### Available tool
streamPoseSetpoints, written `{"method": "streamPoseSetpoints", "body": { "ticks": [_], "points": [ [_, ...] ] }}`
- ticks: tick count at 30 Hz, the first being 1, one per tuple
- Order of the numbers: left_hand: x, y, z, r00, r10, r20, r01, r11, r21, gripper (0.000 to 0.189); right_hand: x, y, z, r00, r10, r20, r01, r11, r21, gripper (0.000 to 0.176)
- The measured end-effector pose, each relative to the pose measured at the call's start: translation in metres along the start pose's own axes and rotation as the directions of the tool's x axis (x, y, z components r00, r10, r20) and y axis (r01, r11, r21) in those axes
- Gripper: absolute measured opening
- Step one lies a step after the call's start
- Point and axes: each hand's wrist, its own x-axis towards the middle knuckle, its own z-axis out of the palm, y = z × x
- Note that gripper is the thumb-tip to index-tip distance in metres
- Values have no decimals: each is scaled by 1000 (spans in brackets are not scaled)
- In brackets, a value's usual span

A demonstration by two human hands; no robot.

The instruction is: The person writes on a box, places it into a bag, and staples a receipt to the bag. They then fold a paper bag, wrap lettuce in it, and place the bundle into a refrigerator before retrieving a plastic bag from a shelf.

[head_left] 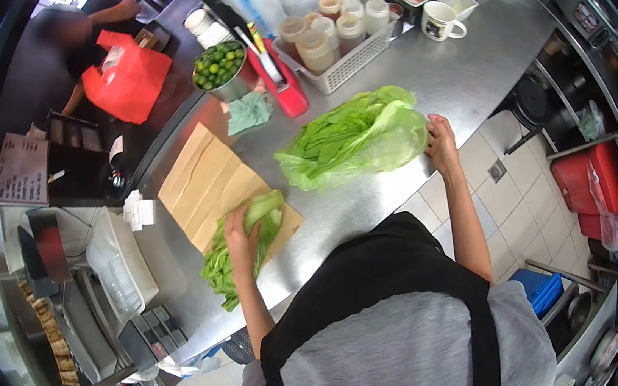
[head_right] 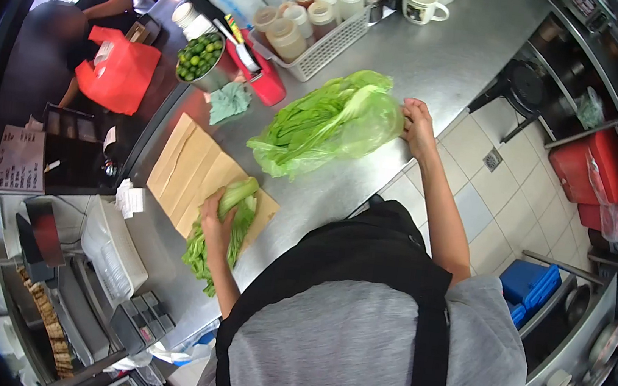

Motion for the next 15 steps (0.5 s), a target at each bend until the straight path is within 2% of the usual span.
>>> {"method": "streamPoseSetpoints", "body": {
  "ticks": [3, 4, 7, 8, 9, 11, 12, 15],
  "points": [
    [6, 35, -23, 996, -23, 90, -19, 898, 439, 62, -2, -19, 13, 996, -63, -63, 41, 954, -297, 58],
    [12, 42, -26, 995, -33, 92, -7, 917, 399, 64, -2, -27, 17, 994, -105, -42, 77, 901, -426, 72],
    [46, 92, -27, 985, 174, 3, -173, 976, 129, 61, 3, -35, 31, 984, -169, 56, 155, 658, -737, 83],
    [59, 111, -24, 967, 255, 25, -256, 965, 54, 60, 1, -37, 38, 980, -179, 86, 182, 640, -746, 82],
    [73, 129, -17, 941, 335, 39, -334, 942, -21, 59, 6, -38, 35, 965, -163, 205, 262, 608, -750, 76],
    [103, 154, 9, 851, 525, 18, -523, 850, -56, 60, 32, -30, 24, 893, -119, 434, 425, 542, -725, 65],
    [113, 164, 25, 837, 545, 50, -543, 838, -46, 60, 56, -6, 17, 894, -288, 344, 448, 543, -710, 41],
    [141, 182, 83, 803, 563, 196, -573, 820, -8, 68, 42, -23, 28, 921, -322, 220, 373, 565, -736, 27]
  ]
}}
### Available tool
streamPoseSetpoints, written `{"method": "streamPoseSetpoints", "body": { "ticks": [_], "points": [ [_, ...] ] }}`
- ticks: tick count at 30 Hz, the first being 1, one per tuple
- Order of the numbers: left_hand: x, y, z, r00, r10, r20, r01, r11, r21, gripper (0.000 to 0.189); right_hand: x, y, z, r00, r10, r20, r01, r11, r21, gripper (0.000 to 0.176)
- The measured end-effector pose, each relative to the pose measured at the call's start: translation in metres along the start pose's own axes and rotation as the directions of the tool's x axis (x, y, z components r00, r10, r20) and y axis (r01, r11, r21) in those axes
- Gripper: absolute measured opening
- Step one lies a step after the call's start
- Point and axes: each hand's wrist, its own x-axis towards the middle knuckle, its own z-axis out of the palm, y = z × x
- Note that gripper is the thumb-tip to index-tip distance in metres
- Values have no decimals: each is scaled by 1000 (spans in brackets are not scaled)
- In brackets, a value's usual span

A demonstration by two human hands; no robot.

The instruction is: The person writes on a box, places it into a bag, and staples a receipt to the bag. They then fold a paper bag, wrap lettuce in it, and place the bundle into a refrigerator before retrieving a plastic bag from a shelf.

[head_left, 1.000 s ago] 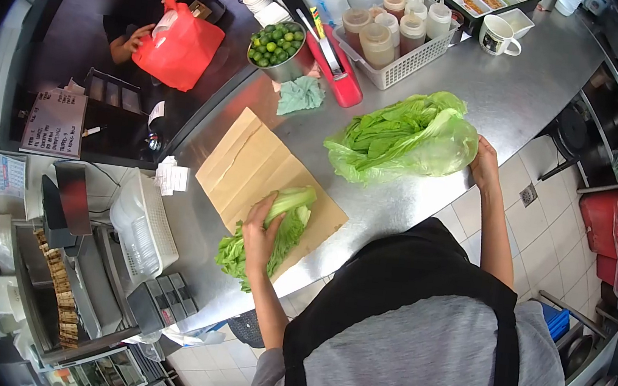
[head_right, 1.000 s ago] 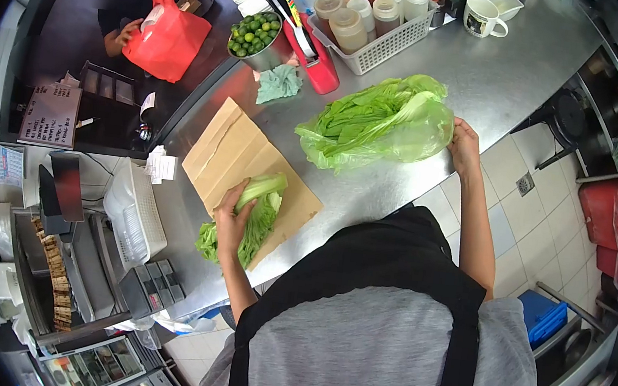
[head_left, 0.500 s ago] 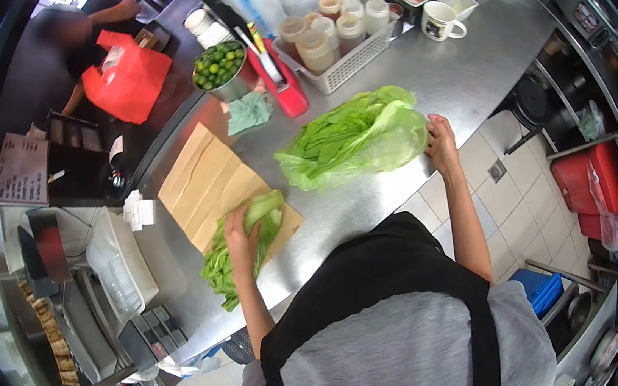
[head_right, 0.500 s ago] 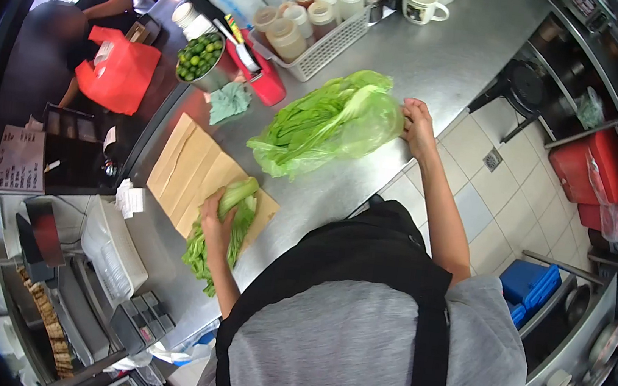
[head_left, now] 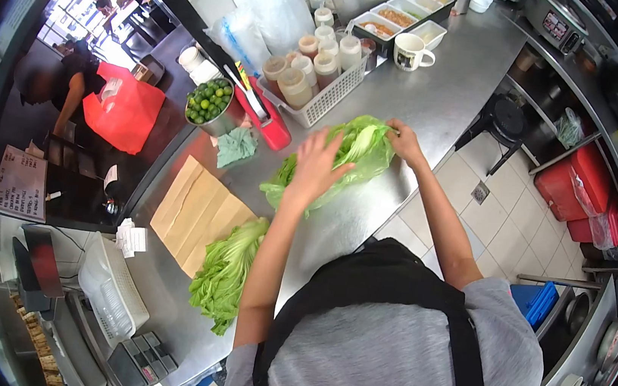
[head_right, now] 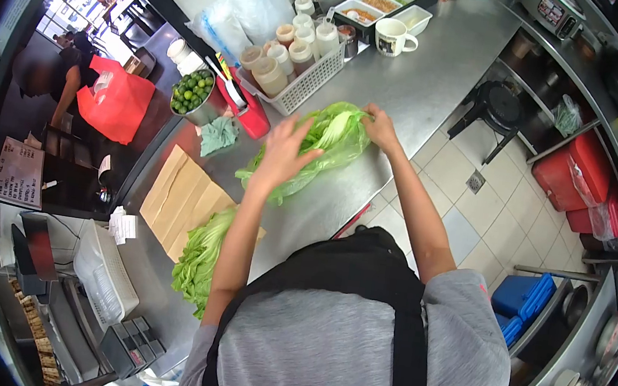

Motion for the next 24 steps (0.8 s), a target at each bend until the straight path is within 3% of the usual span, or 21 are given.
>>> {"method": "streamPoseSetpoints", "body": {
  "ticks": [1, 5, 7, 9, 12, 15, 18, 21, 24],
  "points": [
    [13, 0, 18, 998, -42, 35, 42, 999, 13, 72, 5, 13, 6, 997, -63, -36, 65, 995, 72, 12],
    [41, -2, 49, 956, -212, 203, 208, 977, 37, 85, 4, 15, 5, 984, 124, 130, -165, 911, 377, 7],
    [44, -9, 52, 931, -245, 272, 255, 967, -1, 90, -10, -1, -4, 953, 198, 227, -293, 787, 543, 7],
    [35, -19, 51, 943, -232, 237, 250, 967, -46, 89, -18, -3, -8, 912, 202, 357, -400, 627, 668, 8],
    [21, -29, 54, 945, -229, 231, 259, 960, -106, 89, -24, 8, -11, 845, 130, 519, -511, 482, 711, 14],
    [12, -30, 62, 945, -245, 219, 268, 960, -81, 89, -38, -34, -22, 756, 249, 606, -652, 374, 660, 23],
    [11, -20, 64, 943, -267, 197, 271, 962, 4, 91, -26, -18, -1, 915, 271, 299, -367, 866, 339, 35],
    [8, -10, 69, 953, -281, 112, 276, 959, 56, 92, -20, -7, 8, 977, 4, 213, -50, 977, 208, 37],
    [6, -1, 73, 955, -290, 66, 285, 955, 75, 91, -5, 2, 6, 966, 102, 238, -102, 995, -12, 22]
  ]
}}
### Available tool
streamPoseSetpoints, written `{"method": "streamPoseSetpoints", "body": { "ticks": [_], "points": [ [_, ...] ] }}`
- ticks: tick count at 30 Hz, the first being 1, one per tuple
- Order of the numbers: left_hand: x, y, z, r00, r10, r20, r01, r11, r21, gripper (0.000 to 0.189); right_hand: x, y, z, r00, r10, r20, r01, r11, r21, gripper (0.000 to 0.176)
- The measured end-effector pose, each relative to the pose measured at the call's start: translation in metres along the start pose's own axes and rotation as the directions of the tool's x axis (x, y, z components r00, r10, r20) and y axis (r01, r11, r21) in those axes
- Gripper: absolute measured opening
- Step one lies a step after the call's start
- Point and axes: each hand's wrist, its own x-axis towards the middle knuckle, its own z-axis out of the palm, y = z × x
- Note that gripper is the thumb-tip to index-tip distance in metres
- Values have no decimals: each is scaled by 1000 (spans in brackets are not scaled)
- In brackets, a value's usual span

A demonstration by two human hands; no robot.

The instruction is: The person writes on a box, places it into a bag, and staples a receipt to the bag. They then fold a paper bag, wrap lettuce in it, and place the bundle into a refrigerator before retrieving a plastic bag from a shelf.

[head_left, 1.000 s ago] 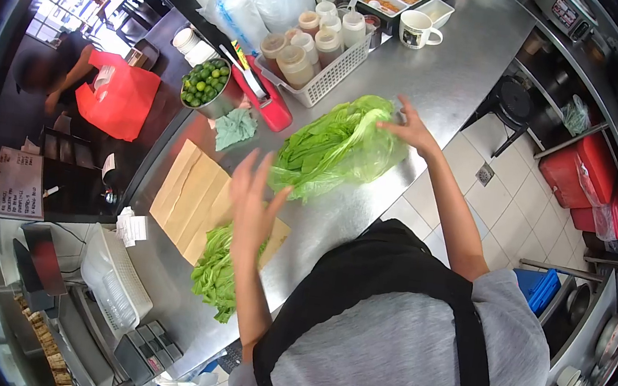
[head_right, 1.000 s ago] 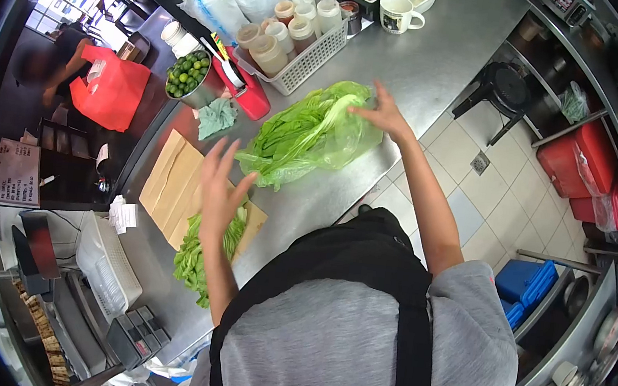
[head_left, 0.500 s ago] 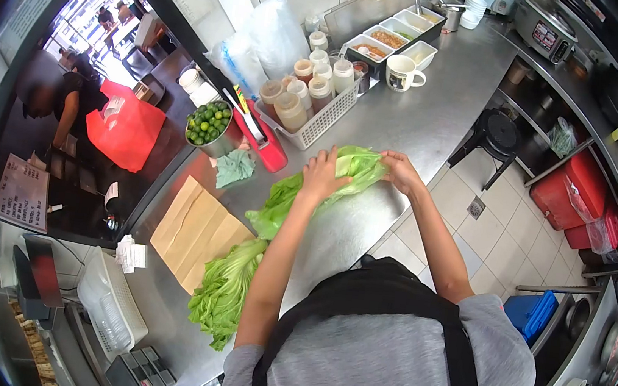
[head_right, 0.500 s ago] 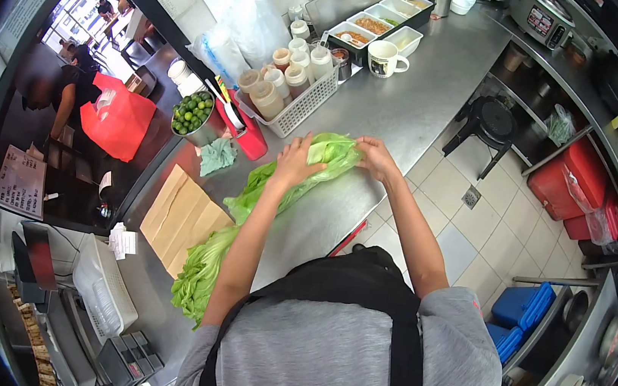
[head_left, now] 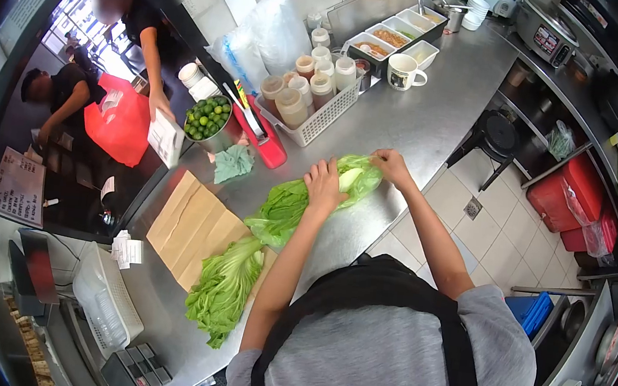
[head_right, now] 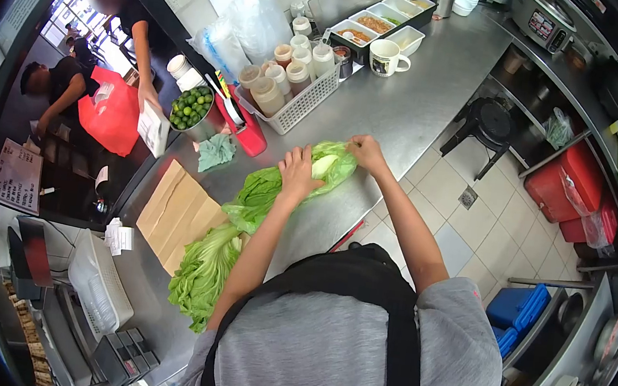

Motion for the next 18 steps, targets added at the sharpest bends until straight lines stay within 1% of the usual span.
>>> {"method": "streamPoseSetpoints", "body": {
  "ticks": [1, 3, 5, 6, 7, 8, 9, 10, 12, 13, 14, 16, 17, 18],
  "points": [
    [-1, 4, -1, 1000, -6, -4, 6, 1000, 4, 91, 0, 5, 0, 999, 30, -25, -27, 993, 118, 18],
    [-1, 5, 3, 999, 24, -28, -25, 999, -39, 87, 6, 4, 9, 996, 78, -40, -60, 936, 346, 12],
    [-2, -1, 3, 997, 33, -72, -39, 996, -85, 83, 5, -2, 10, 990, 120, 75, -140, 761, 634, 14],
    [-2, -3, 2, 997, 42, -65, -48, 995, -90, 81, 2, -7, 10, 986, 112, 122, -166, 698, 696, 13],
    [-2, -5, 1, 997, 54, -56, -59, 994, -96, 80, 6, 4, 8, 982, 71, 172, -173, 696, 697, 15],
    [-4, -7, 1, 995, 77, -55, -82, 992, -91, 81, 9, 16, 9, 977, 89, 194, -203, 663, 721, 17],
    [-5, -9, 3, 993, 105, -53, -109, 990, -88, 83, 8, 17, 15, 980, 138, 142, -198, 640, 742, 23],
    [-6, -11, 3, 989, 137, -48, -141, 986, -87, 84, 10, 21, 17, 977, 153, 146, -211, 652, 729, 21],
    [-6, -11, 0, 992, 127, -22, -129, 985, -115, 86, 12, 27, 18, 971, 189, 143, -235, 675, 700, 19],
    [-8, -12, -4, 992, 126, -6, -126, 983, -131, 86, 12, 29, 18, 976, 166, 141, -216, 669, 711, 14],
    [-10, -14, -8, 987, 126, -102, -138, 983, -121, 86, 13, 31, 18, 981, 141, 135, -195, 662, 724, 11],
    [-17, -13, -49, 945, 137, -296, -171, 981, -91, 85, 9, 21, 17, 986, 91, 141, -165, 669, 725, 11],
    [-17, -27, -69, 918, 103, -382, -147, 985, -87, 72, -1, 10, 12, 986, 69, 155, -160, 684, 712, 15],
    [-14, -46, -94, 859, 23, -511, -139, 972, -189, 64, -11, -2, 6, 984, 50, 170, -156, 699, 698, 20]
  ]
}}
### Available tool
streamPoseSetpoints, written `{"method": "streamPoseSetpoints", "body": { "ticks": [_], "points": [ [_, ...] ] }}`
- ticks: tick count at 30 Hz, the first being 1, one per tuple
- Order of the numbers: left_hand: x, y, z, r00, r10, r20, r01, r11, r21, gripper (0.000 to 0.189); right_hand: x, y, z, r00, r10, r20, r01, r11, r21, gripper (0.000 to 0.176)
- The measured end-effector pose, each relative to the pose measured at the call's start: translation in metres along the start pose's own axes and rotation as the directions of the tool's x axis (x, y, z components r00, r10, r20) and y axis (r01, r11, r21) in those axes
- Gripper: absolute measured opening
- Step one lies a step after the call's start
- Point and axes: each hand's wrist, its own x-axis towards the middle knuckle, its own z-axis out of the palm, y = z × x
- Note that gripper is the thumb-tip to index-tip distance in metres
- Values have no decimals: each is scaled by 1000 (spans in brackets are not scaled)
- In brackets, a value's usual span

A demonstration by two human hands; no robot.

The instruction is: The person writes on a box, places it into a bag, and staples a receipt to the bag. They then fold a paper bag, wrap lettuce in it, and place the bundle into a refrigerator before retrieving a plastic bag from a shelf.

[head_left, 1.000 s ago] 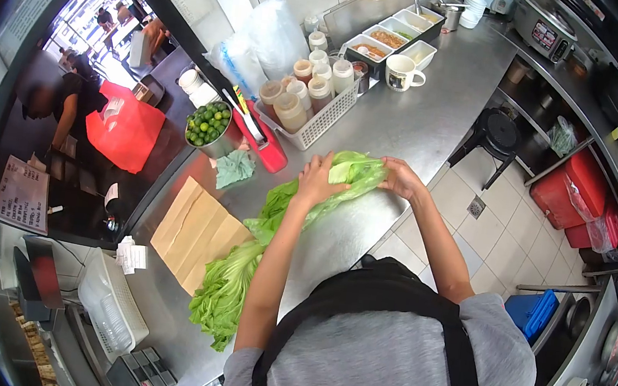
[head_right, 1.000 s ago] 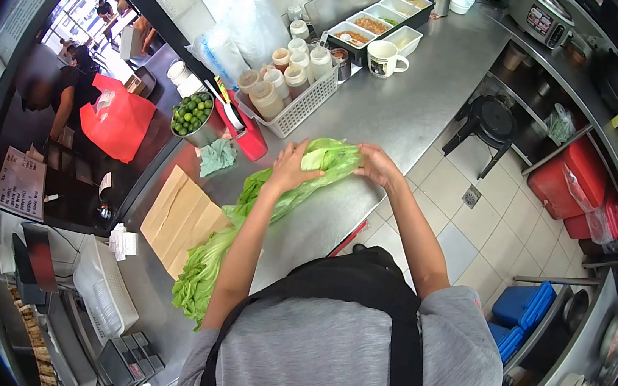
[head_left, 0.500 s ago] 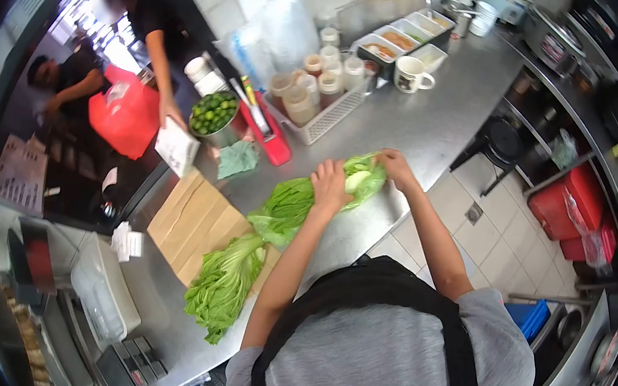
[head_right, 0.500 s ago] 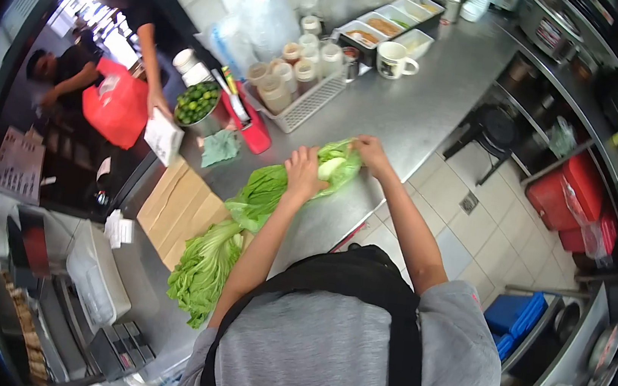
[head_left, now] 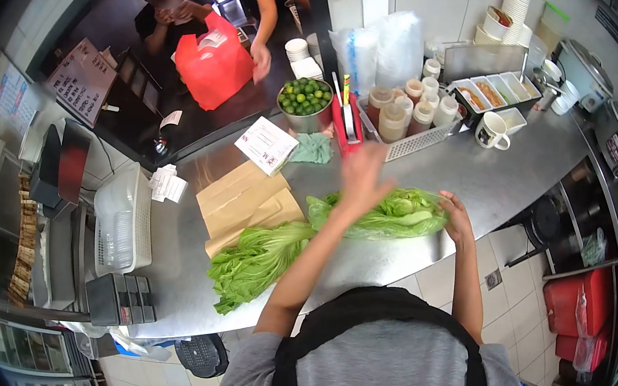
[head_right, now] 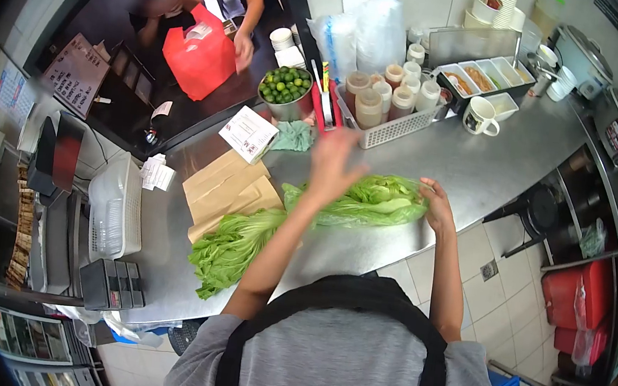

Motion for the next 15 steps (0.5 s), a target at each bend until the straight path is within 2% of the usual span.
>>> {"method": "streamPoseSetpoints", "body": {
  "ticks": [1, 2, 3, 4, 5, 6, 8, 10, 12, 14, 15],
  "points": [
    [14, -19, -23, 987, -56, -149, 43, 995, -93, 57, -11, -10, 6, 999, 29, 13, -29, 1000, 7, 30],
    [19, -42, -40, 909, -169, -380, 115, 980, -160, 46, -20, -17, 7, 999, 45, -3, -45, 999, -6, 31],
    [18, -83, -45, 800, -261, -540, 243, 964, -107, 42, -30, -23, 7, 998, 62, -19, -62, 998, -19, 32],
    [16, -132, -46, 685, -420, -596, 514, 858, -13, 51, -36, -25, 4, 996, 77, -37, -78, 997, -30, 34],
    [18, -169, -51, 464, -736, -492, 765, 614, -196, 55, -38, -23, 0, 995, 81, -54, -82, 997, -12, 35],
    [20, -213, -46, 272, -883, -383, 903, 372, -217, 59, -39, -22, -5, 994, 82, -70, -82, 997, 7, 36],
    [28, -251, -48, 129, -976, -175, 979, 153, -132, 68, -41, -20, -11, 994, 70, -89, -67, 997, 33, 38],
    [42, -276, -41, -20, -992, -122, 1000, -21, 6, 86, -45, -17, -17, 995, 38, -98, -33, 998, 50, 39],
    [46, -275, -45, -84, -996, -9, 988, -84, 129, 106, -50, -15, -16, 991, 24, -128, -15, 997, 77, 35],
    [48, -237, -50, 78, -983, -166, 969, 35, 246, 105, -55, -16, -14, 985, 44, -164, -29, 995, 95, 31],
    [51, -250, -37, 51, -977, -209, 959, -11, 284, 106, -58, -15, -15, 985, 27, -170, -8, 994, 113, 29]
  ]
}}
